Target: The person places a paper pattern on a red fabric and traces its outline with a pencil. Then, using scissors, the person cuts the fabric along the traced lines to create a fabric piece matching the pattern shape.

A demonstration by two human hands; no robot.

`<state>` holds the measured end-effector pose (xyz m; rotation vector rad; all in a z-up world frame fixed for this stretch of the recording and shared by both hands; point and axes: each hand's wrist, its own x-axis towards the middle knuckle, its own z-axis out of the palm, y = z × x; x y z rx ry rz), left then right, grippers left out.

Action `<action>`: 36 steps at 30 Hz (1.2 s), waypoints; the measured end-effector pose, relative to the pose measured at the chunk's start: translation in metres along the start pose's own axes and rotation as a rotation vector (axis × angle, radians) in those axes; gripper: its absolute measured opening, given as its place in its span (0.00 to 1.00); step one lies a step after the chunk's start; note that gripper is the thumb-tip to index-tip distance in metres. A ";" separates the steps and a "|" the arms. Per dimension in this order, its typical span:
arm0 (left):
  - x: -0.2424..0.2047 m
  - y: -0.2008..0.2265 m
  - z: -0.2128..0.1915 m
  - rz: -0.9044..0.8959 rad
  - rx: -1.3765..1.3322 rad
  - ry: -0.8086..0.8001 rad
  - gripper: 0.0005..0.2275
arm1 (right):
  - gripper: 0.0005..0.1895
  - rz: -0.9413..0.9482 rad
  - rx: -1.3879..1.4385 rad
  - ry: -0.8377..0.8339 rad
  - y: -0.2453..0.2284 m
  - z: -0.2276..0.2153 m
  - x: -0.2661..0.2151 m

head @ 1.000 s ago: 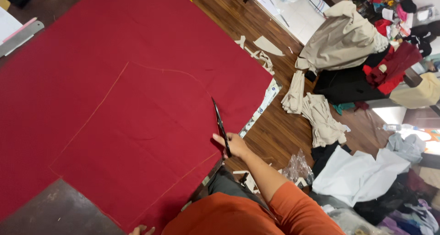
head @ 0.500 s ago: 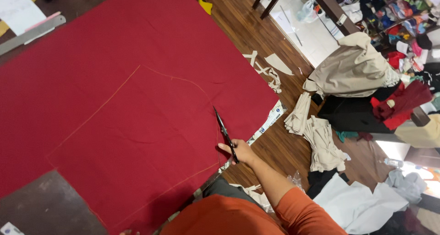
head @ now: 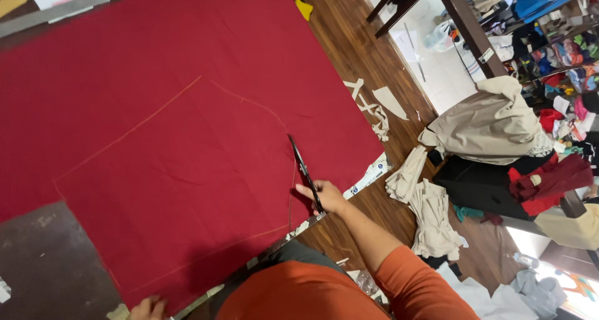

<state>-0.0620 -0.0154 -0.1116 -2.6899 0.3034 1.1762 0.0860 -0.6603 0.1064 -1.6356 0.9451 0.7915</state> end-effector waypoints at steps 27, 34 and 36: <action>-0.024 0.311 -0.118 -0.111 -0.264 0.198 0.32 | 0.29 -0.048 -0.340 -0.160 -0.085 -0.073 0.038; -0.033 0.354 -0.132 -0.275 -0.373 0.155 0.37 | 0.28 -0.110 -0.400 -0.175 -0.094 -0.091 0.071; -0.030 0.356 -0.129 -0.312 -0.392 0.076 0.39 | 0.28 -0.135 -0.428 -0.204 -0.094 -0.099 0.077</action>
